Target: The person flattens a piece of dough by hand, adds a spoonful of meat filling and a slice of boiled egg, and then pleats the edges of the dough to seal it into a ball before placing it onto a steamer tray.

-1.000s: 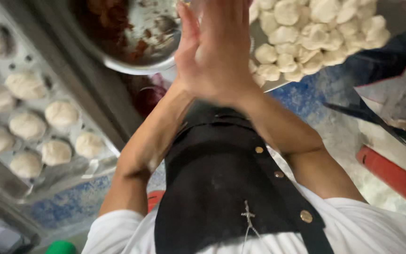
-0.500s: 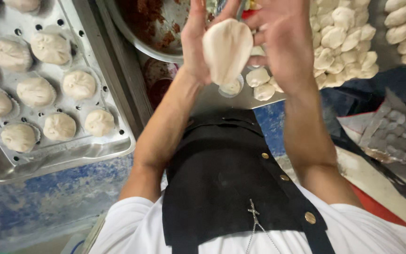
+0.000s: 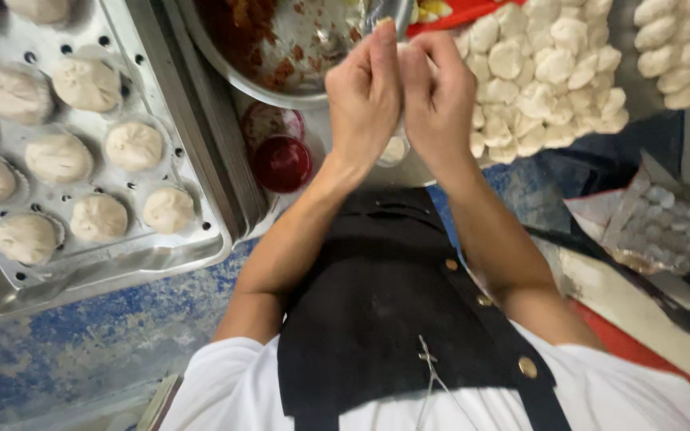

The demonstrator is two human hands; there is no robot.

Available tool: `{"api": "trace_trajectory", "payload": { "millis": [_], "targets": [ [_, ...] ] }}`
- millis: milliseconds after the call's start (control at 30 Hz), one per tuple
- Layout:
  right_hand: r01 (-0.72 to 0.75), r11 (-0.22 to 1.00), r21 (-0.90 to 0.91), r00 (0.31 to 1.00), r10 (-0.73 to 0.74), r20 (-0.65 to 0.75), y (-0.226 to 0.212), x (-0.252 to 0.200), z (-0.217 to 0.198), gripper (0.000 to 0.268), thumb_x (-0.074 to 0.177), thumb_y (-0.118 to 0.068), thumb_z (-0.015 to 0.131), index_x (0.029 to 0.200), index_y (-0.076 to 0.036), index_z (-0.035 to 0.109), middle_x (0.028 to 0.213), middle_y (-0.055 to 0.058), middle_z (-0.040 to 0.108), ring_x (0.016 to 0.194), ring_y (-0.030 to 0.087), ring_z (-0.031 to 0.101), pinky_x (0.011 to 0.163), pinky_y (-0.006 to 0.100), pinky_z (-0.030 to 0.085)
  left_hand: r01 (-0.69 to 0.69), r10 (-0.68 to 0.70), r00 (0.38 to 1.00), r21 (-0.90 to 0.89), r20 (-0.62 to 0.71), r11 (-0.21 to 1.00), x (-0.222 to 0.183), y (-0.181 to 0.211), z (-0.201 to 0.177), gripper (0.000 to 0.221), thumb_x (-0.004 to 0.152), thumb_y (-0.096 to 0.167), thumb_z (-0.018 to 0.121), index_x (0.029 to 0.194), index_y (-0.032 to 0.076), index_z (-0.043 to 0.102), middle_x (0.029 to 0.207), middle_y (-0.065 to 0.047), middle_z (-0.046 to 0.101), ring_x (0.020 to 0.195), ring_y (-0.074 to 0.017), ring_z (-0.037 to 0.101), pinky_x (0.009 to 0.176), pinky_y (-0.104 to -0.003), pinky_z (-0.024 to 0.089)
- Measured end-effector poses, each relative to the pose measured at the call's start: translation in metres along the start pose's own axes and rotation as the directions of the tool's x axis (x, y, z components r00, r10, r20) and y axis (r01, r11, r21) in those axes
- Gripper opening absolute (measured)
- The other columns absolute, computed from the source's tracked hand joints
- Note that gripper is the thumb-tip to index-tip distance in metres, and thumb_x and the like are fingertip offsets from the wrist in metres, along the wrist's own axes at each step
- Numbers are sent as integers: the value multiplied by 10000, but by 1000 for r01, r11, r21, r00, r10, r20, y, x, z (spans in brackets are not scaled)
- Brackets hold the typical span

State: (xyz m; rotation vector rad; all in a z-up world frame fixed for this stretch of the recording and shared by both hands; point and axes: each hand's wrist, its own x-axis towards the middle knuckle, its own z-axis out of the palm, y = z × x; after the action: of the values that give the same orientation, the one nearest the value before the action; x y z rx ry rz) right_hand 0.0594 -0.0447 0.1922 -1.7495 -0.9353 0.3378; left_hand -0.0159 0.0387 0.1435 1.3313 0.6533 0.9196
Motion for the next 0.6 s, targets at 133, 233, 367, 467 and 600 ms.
{"api": "trace_trajectory", "payload": {
  "millis": [133, 233, 367, 467, 600],
  "targets": [
    [100, 994, 48, 994, -101, 28, 17, 4, -15, 289, 1166, -274, 618, 1092, -3, 690, 937, 64, 704, 831, 128, 661, 744, 275, 530, 42, -42, 999, -26, 24, 999, 29, -23, -31, 642, 1143, 460, 410, 696, 52, 624, 544, 20, 517, 461, -73, 465, 426, -232, 301],
    [102, 994, 37, 995, -101, -26, 21, 6, -28, 237, 1165, -247, 640, 1079, -32, 689, 942, 67, 722, 844, 135, 712, 702, 262, 572, 94, -94, 995, -2, 17, 996, 17, -2, -54, 671, 1115, 567, 313, 913, 54, 696, 788, -4, 671, 691, -80, 645, 635, -211, 498],
    [116, 993, 14, 957, -115, 266, 4, 4, -29, 303, 1142, -226, 682, 1318, 2, 588, 1024, 121, 722, 916, 183, 698, 770, 320, 569, 472, -258, 843, -422, 471, 774, 0, 20, -28, 705, 1056, 660, 317, 1302, 63, 602, 1137, -64, 701, 1057, -89, 690, 971, -242, 574],
    [-143, 921, 363, 910, -23, 415, -14, 10, -36, 478, 1113, -240, 616, 1511, -33, 453, 1212, 121, 725, 1043, 205, 737, 865, 362, 633, 551, -371, 834, -591, 408, 589, 4, 17, -35, 551, 1174, 438, 527, 1356, -79, 582, 1110, -151, 654, 919, -206, 660, 857, -375, 560],
    [-216, 942, 258, 973, 185, 138, -31, -4, -56, 518, 1069, -361, 559, 1456, -27, 479, 1208, 155, 738, 1033, 245, 773, 901, 398, 661, 584, -474, 801, -650, 365, 486, 2, 18, -61, 464, 1076, 305, 565, 1363, -58, 557, 1280, -160, 681, 1159, -222, 707, 1056, -373, 578]
  ]
}}
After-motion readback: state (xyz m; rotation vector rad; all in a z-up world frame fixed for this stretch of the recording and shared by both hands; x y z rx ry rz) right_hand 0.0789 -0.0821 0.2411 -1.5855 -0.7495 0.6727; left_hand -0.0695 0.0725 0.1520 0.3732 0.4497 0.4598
